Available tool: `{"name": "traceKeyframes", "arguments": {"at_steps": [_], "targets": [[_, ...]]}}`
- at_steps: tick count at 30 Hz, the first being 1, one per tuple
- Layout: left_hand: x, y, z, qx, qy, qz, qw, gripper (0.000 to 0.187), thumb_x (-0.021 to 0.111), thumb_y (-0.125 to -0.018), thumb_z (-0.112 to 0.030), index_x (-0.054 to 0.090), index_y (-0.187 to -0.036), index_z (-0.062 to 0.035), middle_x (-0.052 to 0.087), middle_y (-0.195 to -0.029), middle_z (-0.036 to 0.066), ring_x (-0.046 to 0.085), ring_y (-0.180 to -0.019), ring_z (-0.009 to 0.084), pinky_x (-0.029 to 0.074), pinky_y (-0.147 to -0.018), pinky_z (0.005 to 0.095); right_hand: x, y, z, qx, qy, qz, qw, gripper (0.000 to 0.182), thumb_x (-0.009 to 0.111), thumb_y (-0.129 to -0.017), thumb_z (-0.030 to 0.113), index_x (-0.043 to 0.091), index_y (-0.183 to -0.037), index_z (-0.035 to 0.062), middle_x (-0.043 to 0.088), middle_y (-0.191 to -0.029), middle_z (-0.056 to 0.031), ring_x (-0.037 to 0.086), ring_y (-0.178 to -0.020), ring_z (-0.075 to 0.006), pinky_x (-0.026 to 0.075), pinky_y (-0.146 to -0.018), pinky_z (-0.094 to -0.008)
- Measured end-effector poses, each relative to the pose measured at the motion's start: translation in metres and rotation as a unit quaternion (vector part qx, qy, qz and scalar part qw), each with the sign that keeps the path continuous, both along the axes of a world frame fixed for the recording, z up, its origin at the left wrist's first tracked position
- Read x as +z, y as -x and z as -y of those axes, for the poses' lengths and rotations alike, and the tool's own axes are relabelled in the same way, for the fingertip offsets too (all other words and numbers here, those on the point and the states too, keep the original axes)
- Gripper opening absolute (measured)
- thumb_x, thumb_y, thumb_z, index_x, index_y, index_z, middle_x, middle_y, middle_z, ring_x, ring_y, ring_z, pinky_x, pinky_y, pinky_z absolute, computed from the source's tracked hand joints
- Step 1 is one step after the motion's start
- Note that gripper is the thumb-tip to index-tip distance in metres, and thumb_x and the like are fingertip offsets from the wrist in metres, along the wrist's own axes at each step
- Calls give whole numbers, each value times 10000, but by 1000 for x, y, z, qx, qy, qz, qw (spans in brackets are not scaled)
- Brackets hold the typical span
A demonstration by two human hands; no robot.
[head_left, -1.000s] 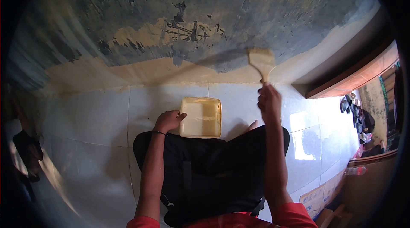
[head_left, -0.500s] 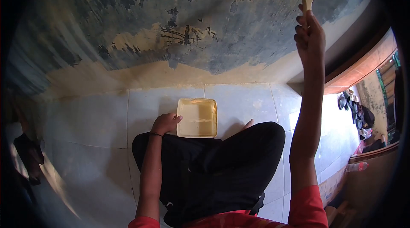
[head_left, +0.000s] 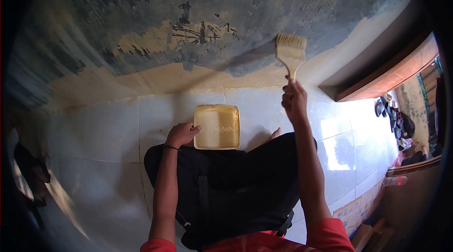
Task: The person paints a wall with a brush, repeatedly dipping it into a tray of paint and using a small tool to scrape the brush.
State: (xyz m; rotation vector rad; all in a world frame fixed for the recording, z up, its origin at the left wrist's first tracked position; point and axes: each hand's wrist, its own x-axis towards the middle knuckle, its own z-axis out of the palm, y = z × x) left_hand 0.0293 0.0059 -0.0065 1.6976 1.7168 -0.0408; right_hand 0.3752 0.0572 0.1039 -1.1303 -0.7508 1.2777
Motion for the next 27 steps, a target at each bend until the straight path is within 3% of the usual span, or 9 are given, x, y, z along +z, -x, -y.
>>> {"name": "traceKeyframes", "arguments": {"at_steps": [3, 7, 10, 13, 16, 22, 24, 27], "targets": [[-9, 2, 1, 4, -33, 18, 999, 510, 499, -857, -526, 636, -989, -54, 654, -881, 181, 633, -839, 327, 481, -738, 406, -33, 4, 8, 2, 80, -33, 996, 264, 468, -966, 265, 523, -1098, 44, 438, -675, 7, 296, -388, -21, 212, -335, -191], [-3, 1, 1, 5, -2, 0, 1000, 525, 480, -853, -544, 634, -995, -62, 658, -936, 165, 618, -912, 344, 480, -801, 424, -44, 12, 10, -3, 122, -12, 992, 245, 457, -966, 254, 512, -1109, 63, 416, -695, 9, 275, -399, -22, 201, -338, -182], [-8, 3, 3, 2, -31, 7, 999, 510, 497, -858, -526, 628, -968, -45, 654, -877, 174, 630, -824, 329, 476, -722, 402, -64, 9, 10, -3, 171, -29, 985, 239, 480, -945, 237, 513, -1087, 49, 452, -721, -26, 291, -390, -48, 220, -333, -212], [-13, 4, 4, 12, -48, 26, 998, 503, 493, -862, -518, 628, -952, -42, 655, -861, 167, 628, -813, 330, 473, -712, 400, -97, 2, 3, 36, 263, -73, 961, 163, 475, -941, 229, 472, -868, 84, 422, -641, -8, 275, -379, -47, 199, -319, -205], [-9, 6, 6, 18, -38, 23, 999, 493, 489, -866, -510, 631, -938, -44, 653, -845, 165, 626, -808, 332, 470, -705, 400, -112, 6, 1, 52, 321, -8, 946, 200, 451, -945, 225, 444, -803, 85, 415, -612, -3, 279, -373, -54, 209, -313, -209], [-6, 6, 8, 23, -52, 34, 998, 479, 492, -866, -503, 632, -924, -48, 649, -835, 170, 624, -797, 337, 471, -699, 402, -129, 5, -11, 65, 344, -30, 936, 225, 424, -951, 228, 432, -781, 81, 409, -586, -3, 274, -357, -60, 208, -304, -211], [-3, 5, 5, 11, 0, 10, 1000, 508, 481, -855, -532, 632, -984, -65, 664, -928, 144, 620, -912, 333, 477, -794, 419, -135, 4, -17, 60, 345, -29, 936, 222, 428, -949, 225, 433, -779, 82, 408, -583, -2, 270, -354, -61, 204, -302, -213], [-7, 6, 4, 15, 5, 15, 1000, 510, 483, -854, -533, 631, -993, -65, 664, -940, 144, 620, -919, 329, 477, -795, 414, -136, 7, -22, 51, 329, -33, 942, 215, 436, -946, 221, 434, -778, 87, 406, -576, 3, 263, -351, -60, 197, -302, -214]]}}
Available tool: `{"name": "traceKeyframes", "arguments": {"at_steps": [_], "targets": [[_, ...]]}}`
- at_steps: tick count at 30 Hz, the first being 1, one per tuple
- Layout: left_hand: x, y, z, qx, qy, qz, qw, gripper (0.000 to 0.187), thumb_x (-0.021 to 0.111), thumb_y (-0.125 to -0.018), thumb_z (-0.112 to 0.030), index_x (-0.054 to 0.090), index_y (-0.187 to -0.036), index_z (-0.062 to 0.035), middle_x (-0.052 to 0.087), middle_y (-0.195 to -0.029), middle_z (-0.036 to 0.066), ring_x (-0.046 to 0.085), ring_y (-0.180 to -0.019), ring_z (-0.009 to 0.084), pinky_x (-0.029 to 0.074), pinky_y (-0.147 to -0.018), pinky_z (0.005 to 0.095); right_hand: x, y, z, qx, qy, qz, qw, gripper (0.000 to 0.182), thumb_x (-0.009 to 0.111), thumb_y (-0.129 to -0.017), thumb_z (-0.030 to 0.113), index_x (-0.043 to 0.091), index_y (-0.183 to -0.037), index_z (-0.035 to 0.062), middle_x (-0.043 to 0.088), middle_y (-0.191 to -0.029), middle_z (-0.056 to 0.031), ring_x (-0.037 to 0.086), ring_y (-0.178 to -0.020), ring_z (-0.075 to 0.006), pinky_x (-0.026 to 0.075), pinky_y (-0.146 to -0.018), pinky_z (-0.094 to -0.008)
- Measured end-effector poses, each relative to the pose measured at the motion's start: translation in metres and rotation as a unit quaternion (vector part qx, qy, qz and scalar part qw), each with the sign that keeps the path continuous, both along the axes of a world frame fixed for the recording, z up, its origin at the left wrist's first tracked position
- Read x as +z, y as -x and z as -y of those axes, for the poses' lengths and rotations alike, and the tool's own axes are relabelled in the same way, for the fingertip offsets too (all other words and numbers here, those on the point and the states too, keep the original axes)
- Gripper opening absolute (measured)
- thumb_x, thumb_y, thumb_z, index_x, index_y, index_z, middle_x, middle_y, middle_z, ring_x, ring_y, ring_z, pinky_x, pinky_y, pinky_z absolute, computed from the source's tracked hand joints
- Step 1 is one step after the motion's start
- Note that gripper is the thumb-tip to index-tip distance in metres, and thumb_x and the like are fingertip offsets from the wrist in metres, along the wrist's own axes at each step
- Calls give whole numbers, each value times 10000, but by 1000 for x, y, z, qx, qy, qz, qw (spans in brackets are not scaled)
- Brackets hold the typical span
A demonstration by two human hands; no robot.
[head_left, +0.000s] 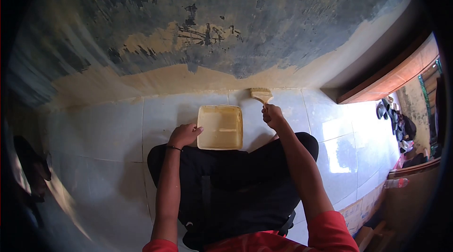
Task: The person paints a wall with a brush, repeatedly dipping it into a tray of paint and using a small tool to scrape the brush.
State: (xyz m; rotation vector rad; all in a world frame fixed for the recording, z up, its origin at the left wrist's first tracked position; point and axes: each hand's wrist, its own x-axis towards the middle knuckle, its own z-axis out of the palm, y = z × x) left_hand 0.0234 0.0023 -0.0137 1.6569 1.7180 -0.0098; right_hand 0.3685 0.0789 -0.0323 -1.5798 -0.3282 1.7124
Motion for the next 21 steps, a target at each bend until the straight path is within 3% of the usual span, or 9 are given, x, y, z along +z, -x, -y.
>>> {"name": "traceKeyframes", "arguments": {"at_steps": [3, 8, 14, 21], "targets": [[-5, 1, 1, 9, -35, 24, 999, 484, 505, -861, -496, 634, -966, -42, 654, -888, 184, 623, -854, 351, 473, -744, 416, 10, 3, -3, -11, -40, -3, 999, 204, 461, -930, 192, 435, -756, 89, 411, -572, 0, 281, -364, -69, 201, -316, -225], [-3, 0, -2, 11, -9, 17, 1000, 498, 493, -858, -513, 631, -995, -55, 656, -938, 170, 619, -902, 342, 476, -781, 411, 60, 4, 9, -55, -134, 7, 989, 173, 507, -916, 181, 480, -786, 70, 439, -600, 3, 318, -390, -60, 212, -338, -221], [3, -3, -3, -4, 13, 2, 1000, 504, 477, -858, -521, 630, -1022, -70, 659, -958, 159, 618, -926, 332, 475, -810, 415, 152, -10, 36, -94, -221, 79, 968, 238, 508, -921, 216, 570, -1045, 22, 464, -700, 1, 338, -442, -37, 242, -370, -197], [9, -5, -3, -13, 15, 3, 1000, 491, 495, -850, -510, 639, -997, -64, 664, -943, 157, 625, -916, 329, 481, -803, 410, 277, -30, 35, -93, -437, 92, 890, 287, 435, -973, 233, 523, -1120, 2, 453, -748, 1, 325, -442, 0, 253, -372, -153]]}}
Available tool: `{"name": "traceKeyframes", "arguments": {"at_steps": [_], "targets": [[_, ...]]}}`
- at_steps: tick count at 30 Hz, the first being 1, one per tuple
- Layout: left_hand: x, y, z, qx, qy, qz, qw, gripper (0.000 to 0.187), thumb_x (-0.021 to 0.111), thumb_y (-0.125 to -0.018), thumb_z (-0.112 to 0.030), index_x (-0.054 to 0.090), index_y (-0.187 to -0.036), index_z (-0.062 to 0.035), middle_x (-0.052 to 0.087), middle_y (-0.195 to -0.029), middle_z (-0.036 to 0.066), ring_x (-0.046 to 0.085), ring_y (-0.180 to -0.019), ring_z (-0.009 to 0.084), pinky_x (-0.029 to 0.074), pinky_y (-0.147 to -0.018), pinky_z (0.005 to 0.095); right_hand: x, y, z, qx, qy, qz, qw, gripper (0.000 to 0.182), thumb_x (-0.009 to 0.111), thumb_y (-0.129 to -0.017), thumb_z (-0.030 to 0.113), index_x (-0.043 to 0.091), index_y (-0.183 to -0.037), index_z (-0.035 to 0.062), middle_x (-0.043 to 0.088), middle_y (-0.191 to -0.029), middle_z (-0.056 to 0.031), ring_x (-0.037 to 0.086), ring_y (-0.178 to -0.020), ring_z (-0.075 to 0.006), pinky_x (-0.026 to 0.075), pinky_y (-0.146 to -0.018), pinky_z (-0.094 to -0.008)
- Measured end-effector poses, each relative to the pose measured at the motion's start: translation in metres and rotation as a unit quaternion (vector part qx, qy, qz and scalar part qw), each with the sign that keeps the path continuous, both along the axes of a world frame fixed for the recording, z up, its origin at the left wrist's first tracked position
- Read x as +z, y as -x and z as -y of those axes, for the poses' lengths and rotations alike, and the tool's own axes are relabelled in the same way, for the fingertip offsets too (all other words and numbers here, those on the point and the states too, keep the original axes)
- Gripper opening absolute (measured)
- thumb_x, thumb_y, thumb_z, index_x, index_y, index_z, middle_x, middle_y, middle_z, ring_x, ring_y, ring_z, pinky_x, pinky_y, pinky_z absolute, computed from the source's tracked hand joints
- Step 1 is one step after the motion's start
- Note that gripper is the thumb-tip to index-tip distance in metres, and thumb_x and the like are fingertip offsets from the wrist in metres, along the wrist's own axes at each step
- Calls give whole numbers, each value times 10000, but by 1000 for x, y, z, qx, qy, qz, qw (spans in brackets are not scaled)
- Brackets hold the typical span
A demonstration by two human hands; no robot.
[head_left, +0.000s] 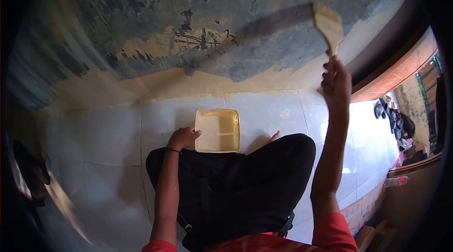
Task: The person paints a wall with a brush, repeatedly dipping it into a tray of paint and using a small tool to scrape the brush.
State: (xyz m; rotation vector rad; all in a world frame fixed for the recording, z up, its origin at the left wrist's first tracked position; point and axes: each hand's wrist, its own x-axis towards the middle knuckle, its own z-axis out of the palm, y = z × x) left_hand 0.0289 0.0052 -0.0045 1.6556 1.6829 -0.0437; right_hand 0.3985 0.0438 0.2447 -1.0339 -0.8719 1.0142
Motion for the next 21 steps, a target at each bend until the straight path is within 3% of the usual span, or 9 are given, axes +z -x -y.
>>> {"name": "traceKeyframes", "arguments": {"at_steps": [5, 9, 10, 12, 21], "targets": [[-9, 5, 4, 21, -5, 17, 1000, 506, 501, -844, -522, 637, -988, -57, 665, -933, 159, 631, -904, 325, 483, -792, 402, 57, -16, -22, 47, -101, 29, 993, 299, 413, -985, 238, 484, -1158, 4, 468, -750, -2, 321, -448, 10, 254, -359, -139], [-7, 4, 4, 23, -3, 12, 1000, 510, 495, -848, -521, 637, -976, -48, 665, -928, 161, 631, -896, 329, 483, -789, 401, 62, -31, -39, 85, -129, 22, 988, 308, 408, -987, 243, 479, -1168, 4, 460, -743, 4, 314, -451, 12, 251, -356, -133], [-9, 5, 3, 23, -2, 11, 1000, 510, 495, -848, -521, 637, -976, -48, 665, -928, 161, 631, -896, 329, 483, -789, 401, 55, -33, -42, 89, -121, 12, 989, 311, 408, -988, 246, 479, -1172, 6, 457, -742, 5, 312, -452, 14, 251, -356, -133], [-12, 5, 3, 15, -24, 8, 1000, 477, 516, -858, -491, 623, -916, -30, 654, -766, 128, 639, -701, 240, 473, -664, 359, 38, -37, -44, 88, -97, 9, 991, 320, 411, -987, 261, 477, -1185, 18, 438, -737, 9, 309, -454, 12, 254, -359, -136], [-10, 0, 3, -13, -26, -21, 999, 512, 487, -877, -510, 621, -986, -28, 649, -893, 190, 619, -838, 362, 471, -739, 420, -98, -58, -26, 55, 64, -23, 996, 348, 451, -974, 289, 489, -1221, 46, 425, -705, 23, 312, -424, -8, 228, -362, -162]]}}
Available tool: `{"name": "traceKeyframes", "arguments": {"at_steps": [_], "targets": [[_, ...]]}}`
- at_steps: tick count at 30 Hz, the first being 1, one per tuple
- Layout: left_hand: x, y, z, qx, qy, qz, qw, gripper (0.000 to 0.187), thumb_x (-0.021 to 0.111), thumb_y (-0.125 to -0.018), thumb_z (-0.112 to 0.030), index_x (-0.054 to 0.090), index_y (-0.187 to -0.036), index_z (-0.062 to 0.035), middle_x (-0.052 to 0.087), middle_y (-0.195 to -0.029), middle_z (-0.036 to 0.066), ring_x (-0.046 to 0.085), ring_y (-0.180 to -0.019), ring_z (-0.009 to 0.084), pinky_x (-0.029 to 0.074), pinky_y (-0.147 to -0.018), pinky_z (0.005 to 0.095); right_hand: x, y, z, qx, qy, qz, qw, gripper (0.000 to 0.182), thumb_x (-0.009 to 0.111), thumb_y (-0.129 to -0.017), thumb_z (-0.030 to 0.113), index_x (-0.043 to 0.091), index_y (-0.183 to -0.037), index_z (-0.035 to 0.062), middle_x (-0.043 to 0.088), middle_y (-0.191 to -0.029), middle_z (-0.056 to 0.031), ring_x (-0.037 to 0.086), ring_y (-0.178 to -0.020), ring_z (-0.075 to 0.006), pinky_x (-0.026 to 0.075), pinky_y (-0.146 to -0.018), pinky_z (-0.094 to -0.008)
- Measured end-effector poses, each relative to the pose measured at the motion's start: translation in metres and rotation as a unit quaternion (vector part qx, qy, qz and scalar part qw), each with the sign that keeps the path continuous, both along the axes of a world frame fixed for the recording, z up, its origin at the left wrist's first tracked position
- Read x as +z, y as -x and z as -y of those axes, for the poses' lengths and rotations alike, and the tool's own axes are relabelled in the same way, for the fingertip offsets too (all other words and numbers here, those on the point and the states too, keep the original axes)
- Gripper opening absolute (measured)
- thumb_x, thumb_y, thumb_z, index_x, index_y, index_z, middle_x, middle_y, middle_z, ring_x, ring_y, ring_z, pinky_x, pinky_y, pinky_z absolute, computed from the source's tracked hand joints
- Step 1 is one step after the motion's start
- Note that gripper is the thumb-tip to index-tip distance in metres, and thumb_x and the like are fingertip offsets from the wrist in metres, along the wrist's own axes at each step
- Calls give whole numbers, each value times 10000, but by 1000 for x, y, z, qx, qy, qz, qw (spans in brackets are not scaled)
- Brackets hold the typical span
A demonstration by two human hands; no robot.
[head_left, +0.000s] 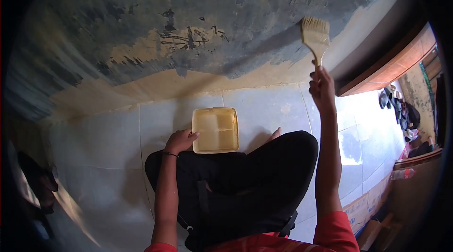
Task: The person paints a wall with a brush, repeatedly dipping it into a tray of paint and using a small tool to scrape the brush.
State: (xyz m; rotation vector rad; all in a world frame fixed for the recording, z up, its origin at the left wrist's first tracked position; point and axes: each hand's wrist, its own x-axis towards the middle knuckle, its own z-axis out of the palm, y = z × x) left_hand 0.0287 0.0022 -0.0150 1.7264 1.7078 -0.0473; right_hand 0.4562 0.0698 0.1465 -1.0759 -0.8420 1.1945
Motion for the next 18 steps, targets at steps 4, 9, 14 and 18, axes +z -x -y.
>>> {"name": "traceKeyframes", "arguments": {"at_steps": [4, 9, 14, 18], "targets": [[0, -3, -3, 3, 14, -11, 1000, 521, 480, -878, -515, 616, -981, -22, 645, -889, 201, 615, -848, 369, 469, -740, 424, -49, -13, 6, 1, 66, -27, 997, 320, 479, -965, 269, 501, -1210, 65, 419, -663, 32, 308, -408, -11, 206, -356, -168], [5, -9, -6, 11, 23, -3, 1000, 543, 442, -896, -526, 613, -973, -17, 647, -876, 207, 616, -858, 372, 465, -748, 415, -75, -36, 5, 23, 84, -23, 996, 294, 491, -960, 263, 519, -1176, 66, 394, -651, 46, 290, -413, -3, 198, -364, -167], [-8, -6, -9, 13, 30, -15, 999, 560, 408, -917, -530, 613, -984, -13, 651, -866, 198, 624, -855, 356, 463, -745, 403, -104, -47, 6, 41, 101, -24, 994, 286, 492, -960, 259, 528, -1168, 66, 396, -655, 46, 271, -418, -3, 192, -361, -178], [-15, -6, -15, 42, 60, -4, 997, 558, 385, -935, -516, 613, -1001, -12, 653, -866, 191, 627, -862, 347, 463, -756, 387, -127, -55, 8, 36, 127, -25, 991, 288, 493, -959, 260, 533, -1168, 67, 410, -658, 42, 278, -415, -5, 196, -360, -180]]}}
